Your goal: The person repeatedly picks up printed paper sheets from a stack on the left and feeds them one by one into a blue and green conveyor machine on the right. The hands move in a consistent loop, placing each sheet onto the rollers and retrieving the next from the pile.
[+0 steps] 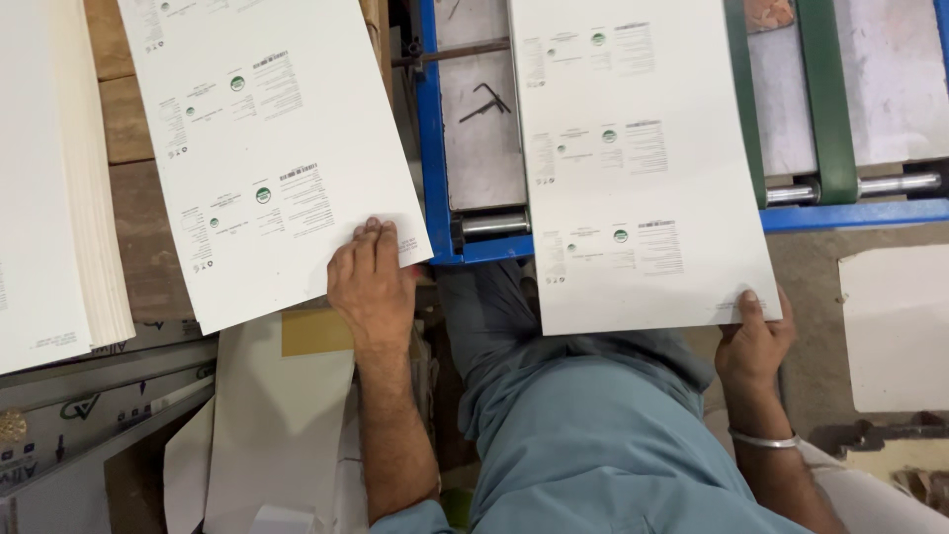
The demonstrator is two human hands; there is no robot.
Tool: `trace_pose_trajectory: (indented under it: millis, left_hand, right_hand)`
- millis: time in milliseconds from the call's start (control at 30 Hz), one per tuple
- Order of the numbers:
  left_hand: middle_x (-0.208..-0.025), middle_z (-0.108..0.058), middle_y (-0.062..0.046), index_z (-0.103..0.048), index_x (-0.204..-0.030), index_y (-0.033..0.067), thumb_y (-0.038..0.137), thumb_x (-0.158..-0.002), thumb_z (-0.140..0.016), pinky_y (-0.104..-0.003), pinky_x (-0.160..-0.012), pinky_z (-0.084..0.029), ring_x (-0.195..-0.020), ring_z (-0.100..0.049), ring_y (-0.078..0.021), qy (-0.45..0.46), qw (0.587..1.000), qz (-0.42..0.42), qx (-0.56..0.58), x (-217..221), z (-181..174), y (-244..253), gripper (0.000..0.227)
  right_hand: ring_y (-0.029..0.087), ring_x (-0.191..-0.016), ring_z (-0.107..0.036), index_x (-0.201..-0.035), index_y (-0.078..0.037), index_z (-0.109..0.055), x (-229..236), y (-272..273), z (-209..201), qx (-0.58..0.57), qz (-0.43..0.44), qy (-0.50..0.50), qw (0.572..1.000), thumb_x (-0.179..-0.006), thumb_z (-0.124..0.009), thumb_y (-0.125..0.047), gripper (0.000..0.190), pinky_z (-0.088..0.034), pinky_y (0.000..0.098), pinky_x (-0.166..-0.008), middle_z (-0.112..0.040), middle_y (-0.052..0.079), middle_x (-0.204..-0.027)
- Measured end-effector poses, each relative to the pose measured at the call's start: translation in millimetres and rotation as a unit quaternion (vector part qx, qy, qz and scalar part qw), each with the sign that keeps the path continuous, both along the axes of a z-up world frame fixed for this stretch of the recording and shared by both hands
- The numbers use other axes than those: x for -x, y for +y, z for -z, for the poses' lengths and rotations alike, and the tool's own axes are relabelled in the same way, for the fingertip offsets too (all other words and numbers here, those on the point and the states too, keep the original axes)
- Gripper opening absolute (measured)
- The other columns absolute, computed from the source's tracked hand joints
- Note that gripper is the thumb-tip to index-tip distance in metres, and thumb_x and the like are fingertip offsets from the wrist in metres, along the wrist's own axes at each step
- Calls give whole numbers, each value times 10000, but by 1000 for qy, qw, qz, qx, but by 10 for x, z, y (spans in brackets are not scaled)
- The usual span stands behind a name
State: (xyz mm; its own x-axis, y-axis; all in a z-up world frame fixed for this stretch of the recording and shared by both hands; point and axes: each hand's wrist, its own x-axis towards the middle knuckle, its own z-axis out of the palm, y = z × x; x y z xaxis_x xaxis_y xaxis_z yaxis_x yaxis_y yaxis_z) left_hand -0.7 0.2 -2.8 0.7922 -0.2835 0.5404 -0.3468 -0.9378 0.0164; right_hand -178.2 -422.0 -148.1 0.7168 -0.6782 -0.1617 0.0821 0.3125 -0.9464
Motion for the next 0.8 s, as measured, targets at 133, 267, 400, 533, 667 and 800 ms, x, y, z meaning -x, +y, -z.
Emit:
trace_pose_trajectory:
  millis: [133, 267, 400, 533, 667, 800]
  left_hand:
    - [-1223, -721, -100, -721, -1189, 35, -8, -775, -787, -426, -989, -542, -1159, -669, -278, 2, 1000, 0, 8, -10, 17, 3, 421]
    - [-1205, -719, -111, -723, -1172, 28, 0, -728, -790, -435, -986, -539, -1136, -671, -285, 8, 1000, 2, 22, -10, 6, -2, 450]
    - [-1204, -706, -99, -711, -1185, 38, 0, -800, -813, -427, -1006, -533, -1143, -666, -273, 6, 999, 0, 31, 0, 16, -15, 400]
    - [-1213, -701, -117, -703, -1198, 32, 24, -779, -806, -439, -1003, -523, -1141, -648, -283, 33, 999, -8, 24, 22, -65, -42, 431]
    - [-1242, -696, -138, -692, -1221, 15, 89, -789, -821, -453, -995, -505, -1139, -627, -298, 73, 997, 3, 31, 26, -113, 15, 456]
    - [-1283, -700, -121, -699, -1262, 62, 212, -847, -810, -445, -985, -501, -1153, -635, -269, 102, 994, 33, 28, -45, -1, 198, 454]
  right_hand:
    - [200, -1106, -672, -1466, 69, -514, 17, 63, -17, 17, -26, -28, 999, -1112, -573, -46, 377, -595, 317, -948, -636, 150, -1287]
    - [185, -1175, -654, -1463, 47, -478, -431, -75, 0, 21, -24, -28, 999, -1097, -587, -36, 391, -576, 312, -1017, -625, 137, -1322]
    - [203, -1170, -685, -1440, 40, -473, -1104, -224, 22, -30, -42, -47, 998, -1066, -591, -48, 402, -609, 344, -1008, -639, 125, -1310]
    - [256, -993, -707, -1391, 17, -503, -1476, -235, 71, -67, -90, 1, 994, -1102, -533, -139, 330, -592, 399, -813, -684, 131, -1189]
    - [291, -988, -736, -1304, 32, -548, -1317, -149, 109, -111, -178, 33, 977, -1128, -494, -193, 290, -626, 414, -852, -708, 179, -1123]
    - [280, -984, -718, -1318, 32, -577, -911, 76, 156, -128, -239, 67, 960, -1115, -490, -184, 309, -620, 399, -850, -714, 175, -1147]
